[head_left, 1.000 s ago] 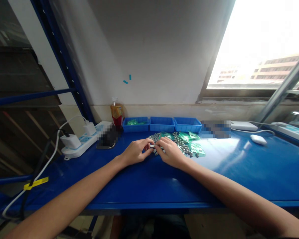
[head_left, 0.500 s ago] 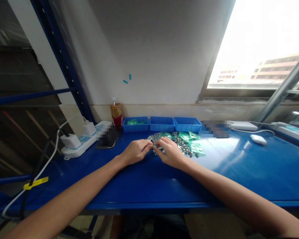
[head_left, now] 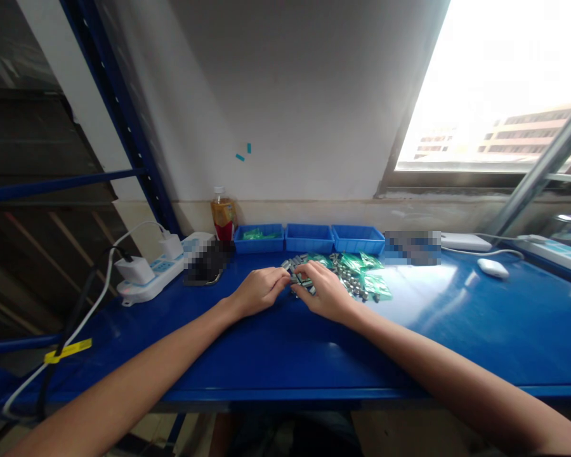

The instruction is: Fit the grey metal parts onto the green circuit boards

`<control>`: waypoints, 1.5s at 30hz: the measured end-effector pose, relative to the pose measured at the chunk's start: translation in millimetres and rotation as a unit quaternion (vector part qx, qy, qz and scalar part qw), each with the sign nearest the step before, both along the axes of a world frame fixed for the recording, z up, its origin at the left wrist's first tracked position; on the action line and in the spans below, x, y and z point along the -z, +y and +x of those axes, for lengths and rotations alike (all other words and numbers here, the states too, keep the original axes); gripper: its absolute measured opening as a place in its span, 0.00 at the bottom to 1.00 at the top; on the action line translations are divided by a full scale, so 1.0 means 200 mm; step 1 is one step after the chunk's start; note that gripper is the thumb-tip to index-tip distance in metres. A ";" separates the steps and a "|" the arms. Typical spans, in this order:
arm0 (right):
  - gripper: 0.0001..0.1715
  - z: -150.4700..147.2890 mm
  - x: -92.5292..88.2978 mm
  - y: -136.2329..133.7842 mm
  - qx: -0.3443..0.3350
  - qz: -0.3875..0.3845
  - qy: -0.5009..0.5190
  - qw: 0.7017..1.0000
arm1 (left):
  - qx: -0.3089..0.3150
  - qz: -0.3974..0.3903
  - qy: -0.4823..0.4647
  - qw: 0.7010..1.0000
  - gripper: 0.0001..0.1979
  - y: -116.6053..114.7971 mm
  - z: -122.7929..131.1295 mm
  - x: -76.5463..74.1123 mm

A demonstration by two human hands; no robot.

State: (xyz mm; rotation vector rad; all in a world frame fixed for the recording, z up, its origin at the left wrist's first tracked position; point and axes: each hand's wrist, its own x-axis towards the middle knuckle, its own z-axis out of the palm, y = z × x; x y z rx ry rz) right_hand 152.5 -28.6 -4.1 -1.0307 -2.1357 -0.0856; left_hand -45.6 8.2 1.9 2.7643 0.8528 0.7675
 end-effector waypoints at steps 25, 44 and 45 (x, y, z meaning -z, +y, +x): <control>0.13 0.35 -0.09 0.53 0.321 -0.074 -0.038 0.944 | 0.036 -0.028 0.031 0.998 0.05 0.01 -0.01 0.00; 0.08 -0.01 -0.03 0.05 0.043 0.000 -0.105 0.994 | -0.012 -0.048 -0.081 0.995 0.08 0.01 0.01 0.02; 0.08 -0.01 -0.03 0.05 0.041 0.002 -0.091 0.995 | -0.013 -0.045 -0.081 0.996 0.09 0.01 0.01 0.02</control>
